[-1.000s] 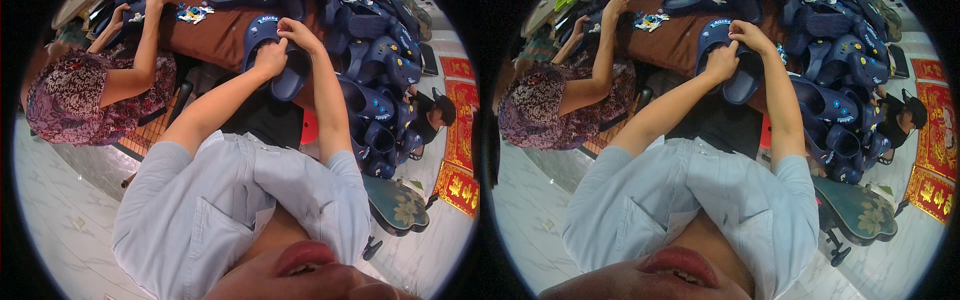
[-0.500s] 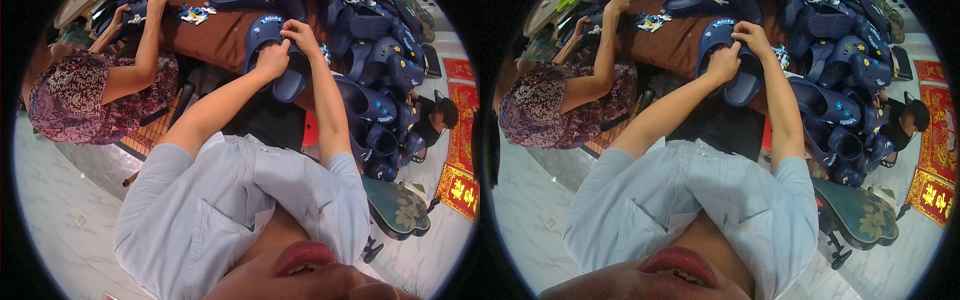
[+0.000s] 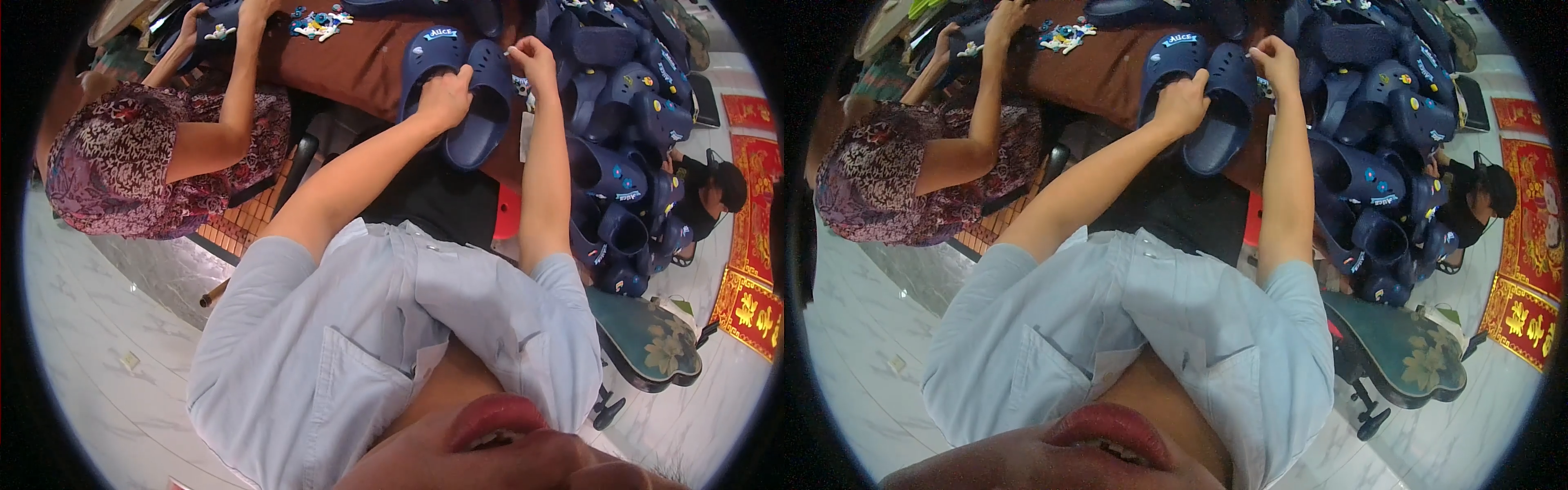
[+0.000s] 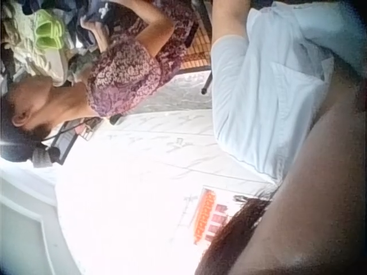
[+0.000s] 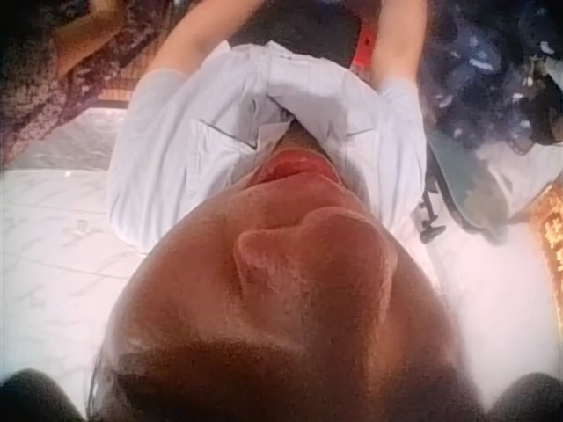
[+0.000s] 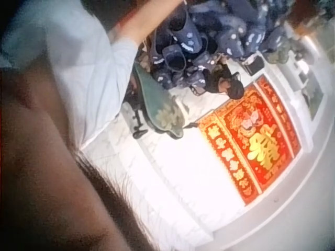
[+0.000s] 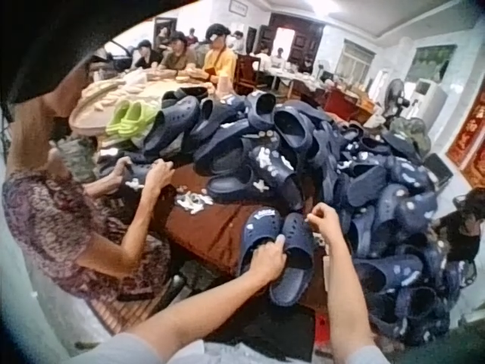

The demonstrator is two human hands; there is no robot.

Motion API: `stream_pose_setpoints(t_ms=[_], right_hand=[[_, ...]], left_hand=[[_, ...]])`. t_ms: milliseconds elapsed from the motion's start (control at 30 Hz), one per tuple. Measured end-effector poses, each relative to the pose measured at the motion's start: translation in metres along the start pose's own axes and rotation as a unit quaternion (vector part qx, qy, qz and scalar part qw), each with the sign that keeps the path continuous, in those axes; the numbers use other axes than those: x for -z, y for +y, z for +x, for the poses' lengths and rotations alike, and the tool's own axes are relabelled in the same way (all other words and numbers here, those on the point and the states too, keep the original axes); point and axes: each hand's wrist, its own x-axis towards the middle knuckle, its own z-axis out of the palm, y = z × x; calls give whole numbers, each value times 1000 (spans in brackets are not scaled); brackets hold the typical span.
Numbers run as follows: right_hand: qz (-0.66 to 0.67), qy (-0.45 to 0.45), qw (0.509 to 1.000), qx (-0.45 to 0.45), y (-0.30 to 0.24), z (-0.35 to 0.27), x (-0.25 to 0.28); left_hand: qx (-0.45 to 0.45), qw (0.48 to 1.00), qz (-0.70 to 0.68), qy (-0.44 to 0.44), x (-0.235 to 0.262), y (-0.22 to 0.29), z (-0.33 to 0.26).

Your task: Attaching small decorative charms or labels to blue plastic clogs.

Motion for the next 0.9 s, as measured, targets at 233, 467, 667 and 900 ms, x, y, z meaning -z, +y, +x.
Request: stream_pose_setpoints(t_ms=[233, 467, 667, 900], right_hand=[[-273, -13, 958, -83, 26, -18, 13], [-153, -21, 925, 346, -63, 12, -57], [-315, -140, 914, 214, -69, 4, -104], [-262, -93, 906, 320, -83, -3, -101]], left_hand=[[13, 1000, 1, 1, 2, 2, 5], [13, 999, 27, 15, 3, -4, 6], [-4, 1000, 18, -17, -9, 2, 1], [9, 1000, 21, 13, -1, 1, -3]])
